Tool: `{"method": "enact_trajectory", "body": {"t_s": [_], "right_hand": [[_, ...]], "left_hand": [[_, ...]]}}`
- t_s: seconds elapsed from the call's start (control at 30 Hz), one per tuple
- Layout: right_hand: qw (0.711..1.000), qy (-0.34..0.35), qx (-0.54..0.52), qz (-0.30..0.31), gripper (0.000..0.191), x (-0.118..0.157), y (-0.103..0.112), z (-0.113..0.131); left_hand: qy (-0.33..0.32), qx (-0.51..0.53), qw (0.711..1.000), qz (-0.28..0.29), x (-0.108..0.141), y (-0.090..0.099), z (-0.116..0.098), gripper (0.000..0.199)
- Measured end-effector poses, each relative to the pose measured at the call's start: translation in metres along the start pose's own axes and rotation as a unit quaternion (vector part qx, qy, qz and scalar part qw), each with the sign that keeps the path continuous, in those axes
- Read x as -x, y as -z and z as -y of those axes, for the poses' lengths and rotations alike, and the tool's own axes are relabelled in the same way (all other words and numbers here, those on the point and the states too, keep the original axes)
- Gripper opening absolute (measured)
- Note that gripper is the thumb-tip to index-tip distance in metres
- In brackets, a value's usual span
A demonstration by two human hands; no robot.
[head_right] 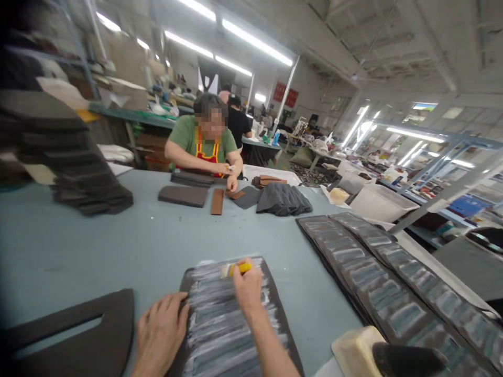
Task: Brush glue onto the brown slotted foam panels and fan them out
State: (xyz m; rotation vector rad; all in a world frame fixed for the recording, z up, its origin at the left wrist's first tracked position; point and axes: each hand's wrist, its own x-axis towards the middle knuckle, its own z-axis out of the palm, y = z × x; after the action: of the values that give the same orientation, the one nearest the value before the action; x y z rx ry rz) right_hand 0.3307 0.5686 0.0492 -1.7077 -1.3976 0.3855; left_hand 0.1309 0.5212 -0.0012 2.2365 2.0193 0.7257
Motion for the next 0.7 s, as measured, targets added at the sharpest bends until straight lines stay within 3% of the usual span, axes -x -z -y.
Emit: {"method": "enact_trajectory", "body": {"t_s": [0.07, 0.13, 0.2, 0.3, 0.4, 0.5, 0.63, 0.7], "right_hand": [[0.995, 0.034, -0.059, 0.071, 0.016, 0.014, -0.029, 0.018], [0.992, 0.032, -0.079, 0.09, 0.016, 0.02, -0.038, 0.017], [0.995, -0.006, -0.074, 0.059, 0.016, 0.013, -0.022, -0.004], [0.998, -0.055, -0.007, -0.014, 0.018, -0.012, 0.027, -0.043], [0.989, -0.069, 0.092, -0.094, 0.018, -0.031, 0.052, -0.055], [0.993, -0.057, 0.043, -0.091, 0.02, -0.032, 0.023, -0.029], [0.993, -0.039, -0.107, 0.042, 0.022, -0.015, -0.054, 0.021], [0.987, -0.031, -0.133, 0.085, 0.021, -0.013, -0.078, 0.027]], "left_hand": [[-0.007, -0.006, 1.0, -0.005, -0.003, -0.003, -0.001, 0.029], [-0.018, -0.012, 1.0, 0.0, -0.003, -0.005, 0.0, 0.029], [-0.022, -0.012, 1.0, 0.007, -0.001, -0.005, 0.001, 0.031], [-0.024, -0.006, 0.999, 0.025, 0.001, 0.001, 0.002, 0.033], [-0.015, -0.001, 0.999, 0.044, -0.004, 0.007, 0.0, 0.032], [0.004, -0.007, 0.999, 0.038, -0.014, 0.005, -0.003, 0.03], [-0.016, -0.027, 0.999, 0.016, -0.022, -0.002, -0.002, 0.033], [-0.034, -0.04, 0.998, 0.022, -0.022, -0.005, 0.0, 0.033]]}}
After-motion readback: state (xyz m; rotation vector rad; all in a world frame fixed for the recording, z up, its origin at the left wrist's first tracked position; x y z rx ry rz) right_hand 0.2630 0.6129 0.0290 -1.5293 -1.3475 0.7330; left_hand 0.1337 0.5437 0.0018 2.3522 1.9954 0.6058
